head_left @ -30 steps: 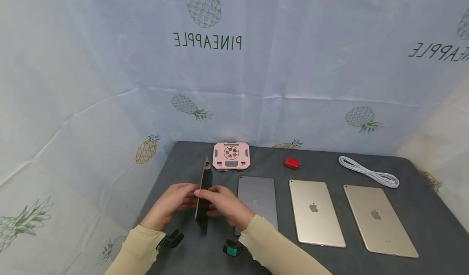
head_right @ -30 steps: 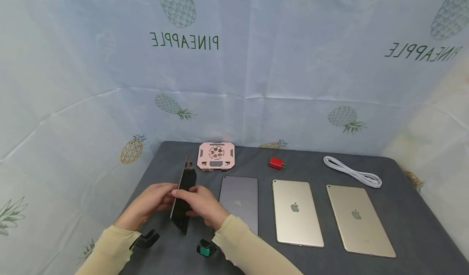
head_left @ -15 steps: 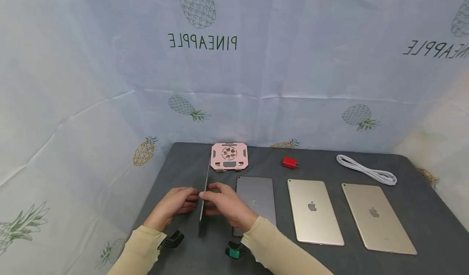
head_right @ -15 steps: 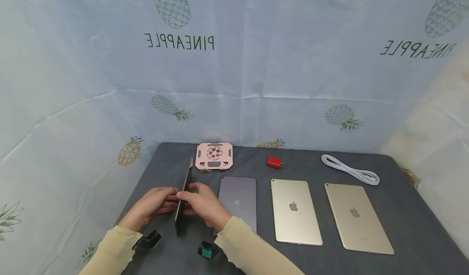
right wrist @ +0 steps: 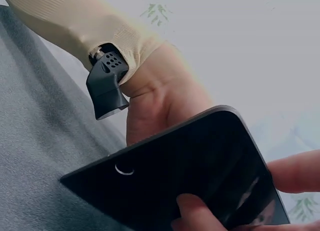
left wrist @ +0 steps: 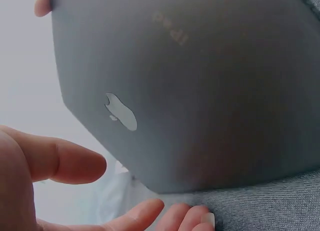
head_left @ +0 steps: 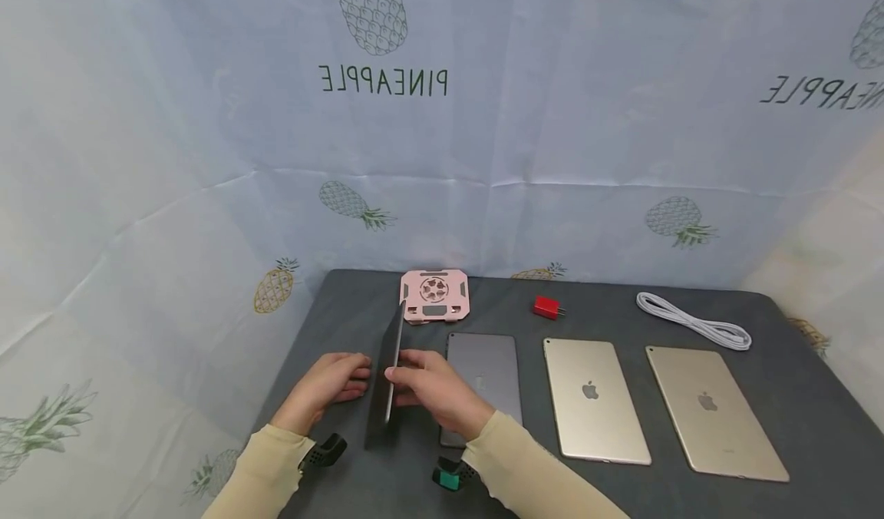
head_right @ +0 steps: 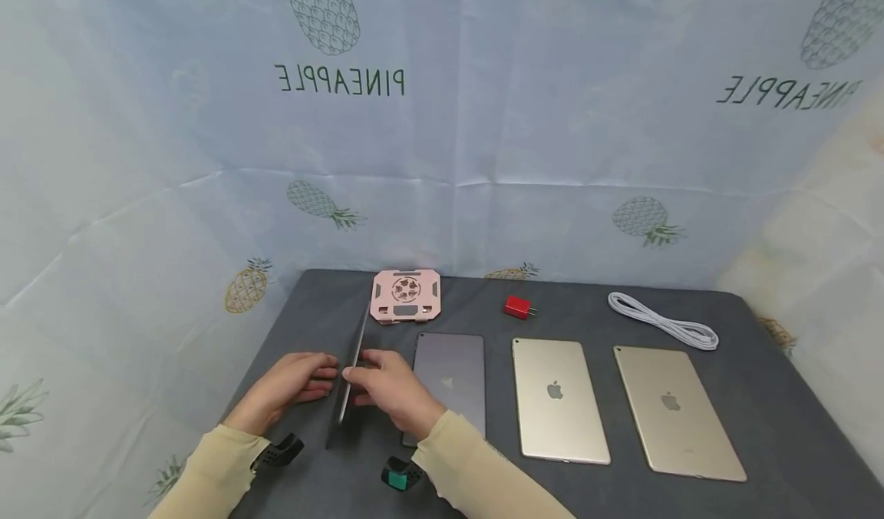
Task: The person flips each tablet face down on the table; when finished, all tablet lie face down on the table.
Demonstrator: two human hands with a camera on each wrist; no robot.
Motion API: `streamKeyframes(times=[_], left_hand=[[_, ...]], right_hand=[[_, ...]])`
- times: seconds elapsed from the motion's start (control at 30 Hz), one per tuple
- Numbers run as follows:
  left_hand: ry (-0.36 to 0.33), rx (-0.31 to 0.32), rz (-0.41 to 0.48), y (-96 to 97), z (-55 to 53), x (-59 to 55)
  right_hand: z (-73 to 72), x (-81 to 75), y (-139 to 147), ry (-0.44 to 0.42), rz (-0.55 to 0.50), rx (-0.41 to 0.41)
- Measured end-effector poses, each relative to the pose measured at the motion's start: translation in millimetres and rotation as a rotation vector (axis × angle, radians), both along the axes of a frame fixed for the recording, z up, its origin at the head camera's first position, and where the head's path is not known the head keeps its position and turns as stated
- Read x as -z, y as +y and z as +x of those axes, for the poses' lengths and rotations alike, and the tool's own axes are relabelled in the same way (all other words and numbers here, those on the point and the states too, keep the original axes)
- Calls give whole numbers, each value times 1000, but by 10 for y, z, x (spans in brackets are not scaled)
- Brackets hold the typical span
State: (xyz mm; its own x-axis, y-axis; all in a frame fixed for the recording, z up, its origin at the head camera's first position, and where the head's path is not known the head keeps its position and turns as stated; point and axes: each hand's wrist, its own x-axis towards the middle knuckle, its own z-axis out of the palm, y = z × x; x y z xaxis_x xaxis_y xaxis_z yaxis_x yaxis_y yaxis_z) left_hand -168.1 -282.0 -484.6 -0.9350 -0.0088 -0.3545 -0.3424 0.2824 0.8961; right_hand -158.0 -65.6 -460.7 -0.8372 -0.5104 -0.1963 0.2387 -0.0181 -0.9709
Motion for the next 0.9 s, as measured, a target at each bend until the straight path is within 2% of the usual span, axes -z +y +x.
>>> streamKeyframes(times=[0.23, 0.5, 0.8, 0.9], left_hand=[[7, -5, -34, -19, -3, -12], [31, -3, -92, -103, 0, -10], [19, 13, -109, -134, 6, 7], [17, 13, -115, -135, 3, 7]], right_hand=[[-1, 36, 30, -11, -43, -33], [18, 83, 71, 64, 63, 38], [54, 139, 140, 23, 118, 118], [62, 142, 161, 14, 139, 123]])
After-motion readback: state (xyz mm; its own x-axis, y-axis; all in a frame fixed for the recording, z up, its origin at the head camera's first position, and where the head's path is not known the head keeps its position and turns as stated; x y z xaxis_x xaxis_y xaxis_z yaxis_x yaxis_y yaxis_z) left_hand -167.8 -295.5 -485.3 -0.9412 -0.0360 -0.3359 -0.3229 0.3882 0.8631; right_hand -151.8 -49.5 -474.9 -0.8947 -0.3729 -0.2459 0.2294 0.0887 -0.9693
